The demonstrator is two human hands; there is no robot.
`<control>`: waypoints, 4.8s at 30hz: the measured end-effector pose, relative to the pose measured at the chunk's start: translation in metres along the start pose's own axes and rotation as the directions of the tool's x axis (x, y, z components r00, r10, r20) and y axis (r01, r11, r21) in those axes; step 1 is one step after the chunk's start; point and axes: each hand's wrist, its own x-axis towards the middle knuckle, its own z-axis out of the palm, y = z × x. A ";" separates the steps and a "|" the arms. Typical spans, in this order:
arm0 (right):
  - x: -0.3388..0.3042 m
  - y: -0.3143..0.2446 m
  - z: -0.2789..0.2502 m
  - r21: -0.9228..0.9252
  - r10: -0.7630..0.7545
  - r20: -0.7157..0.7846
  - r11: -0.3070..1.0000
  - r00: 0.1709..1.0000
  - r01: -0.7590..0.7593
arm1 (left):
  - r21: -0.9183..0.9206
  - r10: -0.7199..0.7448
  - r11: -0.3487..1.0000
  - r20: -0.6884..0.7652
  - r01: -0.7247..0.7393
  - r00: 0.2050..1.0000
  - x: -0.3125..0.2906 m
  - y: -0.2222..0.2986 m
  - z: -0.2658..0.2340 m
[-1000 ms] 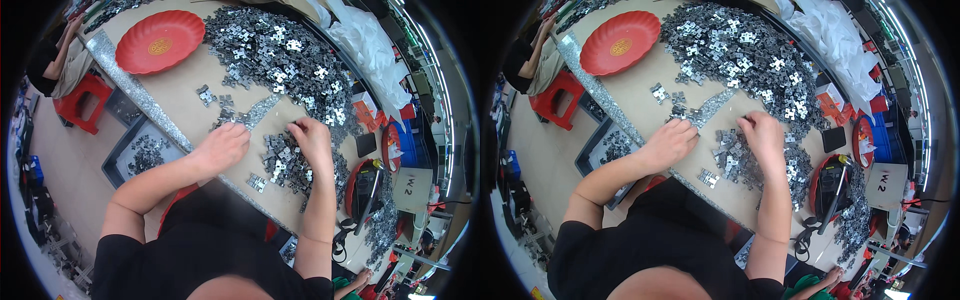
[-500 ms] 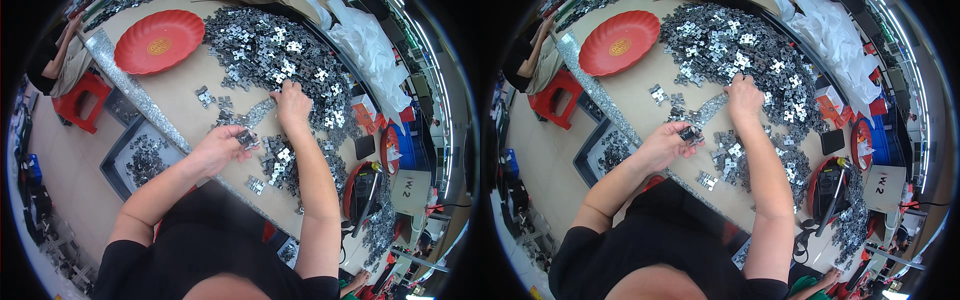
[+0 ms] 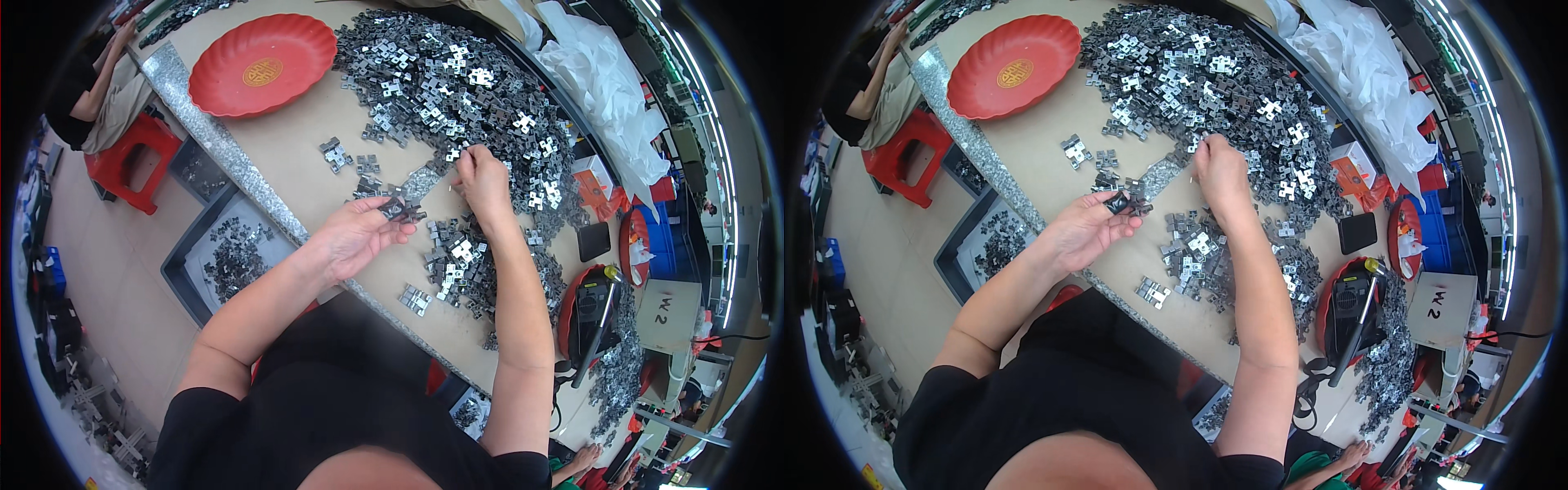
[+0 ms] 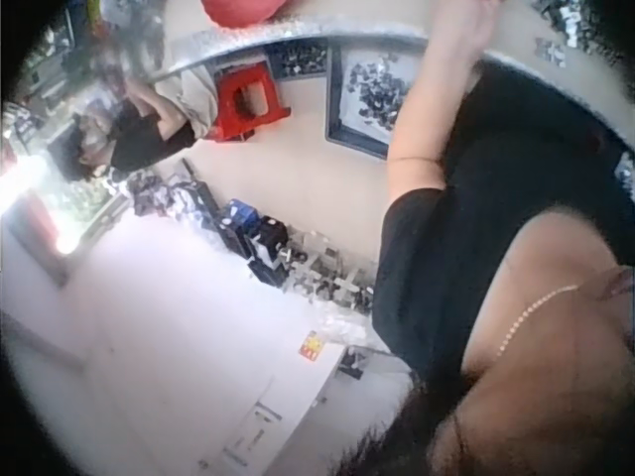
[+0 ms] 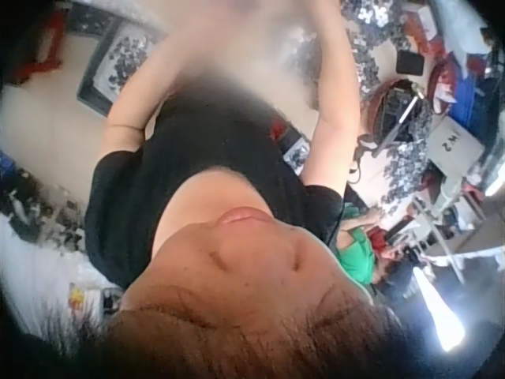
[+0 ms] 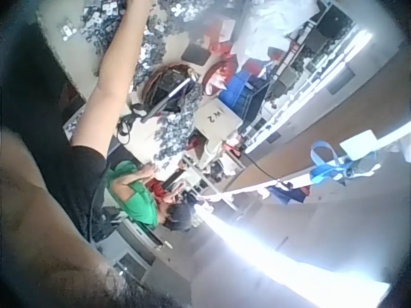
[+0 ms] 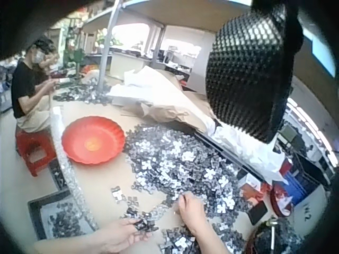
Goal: The person assembles small metal components by hand, securing them with a mallet.
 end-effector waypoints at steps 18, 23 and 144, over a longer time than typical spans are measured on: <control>-0.019 -0.017 -0.022 0.441 0.140 0.162 0.875 0.977 -0.199 | 0.051 0.041 0.998 -0.071 -0.038 0.997 -0.002 0.004 0.011; -0.070 -0.042 -0.029 0.896 0.234 0.151 0.379 0.960 -0.233 | 0.005 0.045 0.999 -0.148 -0.045 0.988 0.005 -0.007 0.015; -0.061 -0.013 -0.038 -0.110 -0.319 -0.301 0.948 0.899 0.299 | 0.152 0.102 0.984 -0.037 -0.095 0.994 0.011 0.005 0.021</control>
